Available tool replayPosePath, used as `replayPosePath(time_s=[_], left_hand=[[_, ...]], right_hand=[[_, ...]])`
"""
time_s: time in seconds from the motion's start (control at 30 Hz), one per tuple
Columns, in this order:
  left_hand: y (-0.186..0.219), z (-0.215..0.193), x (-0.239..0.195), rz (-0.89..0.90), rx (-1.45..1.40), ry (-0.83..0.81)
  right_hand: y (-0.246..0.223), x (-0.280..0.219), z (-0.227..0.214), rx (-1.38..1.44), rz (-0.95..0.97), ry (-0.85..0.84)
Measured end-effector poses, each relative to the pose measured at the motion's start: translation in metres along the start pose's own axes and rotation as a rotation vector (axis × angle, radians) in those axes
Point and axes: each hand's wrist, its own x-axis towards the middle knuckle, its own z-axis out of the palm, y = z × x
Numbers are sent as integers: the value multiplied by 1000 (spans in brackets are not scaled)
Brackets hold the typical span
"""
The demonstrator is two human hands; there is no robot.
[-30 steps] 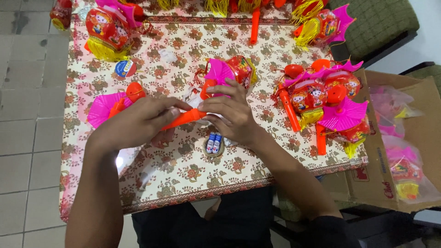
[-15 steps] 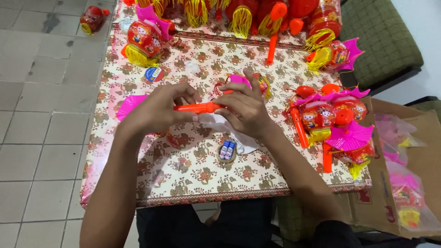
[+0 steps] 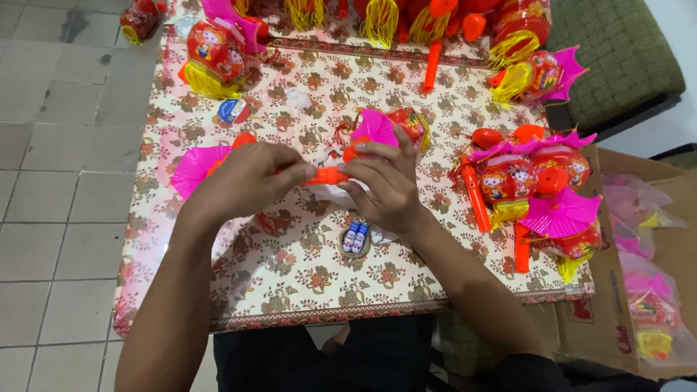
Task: The person wipes a toy lantern with a cloth, attaches an orange plastic handle to it, and inserts batteries into the handle to test the internal light.
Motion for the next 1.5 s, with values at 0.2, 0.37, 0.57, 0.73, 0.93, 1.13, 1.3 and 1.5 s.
replayPosePath(time_s=[0.2,0.37,0.57,0.73,0.93,1.13,1.3,1.5], left_hand=[[-11,6,5,105,-61,138],[1,6,2,-11,-22,-8],[15,3,-7,-4,40,-16],[9,9,-4,26,0,23],[9,9,-1,-40,14,-64],[12,11,-2,23,44,92],[-5,12,4,118,9,-22],[-5,22,9,111,122,63]], right_hand=[[8,-4,-3,42,45,-1],[2,2,-4,18,12,-12],[4,-6,0,32,52,-41],[6,-3,-3,5,62,-39],[5,-1,-4,-22,46,-36],[10,-8,1,-24,91,-29],[15,-13,5,-36,66,-21],[13,-18,9,-69,102,-47]])
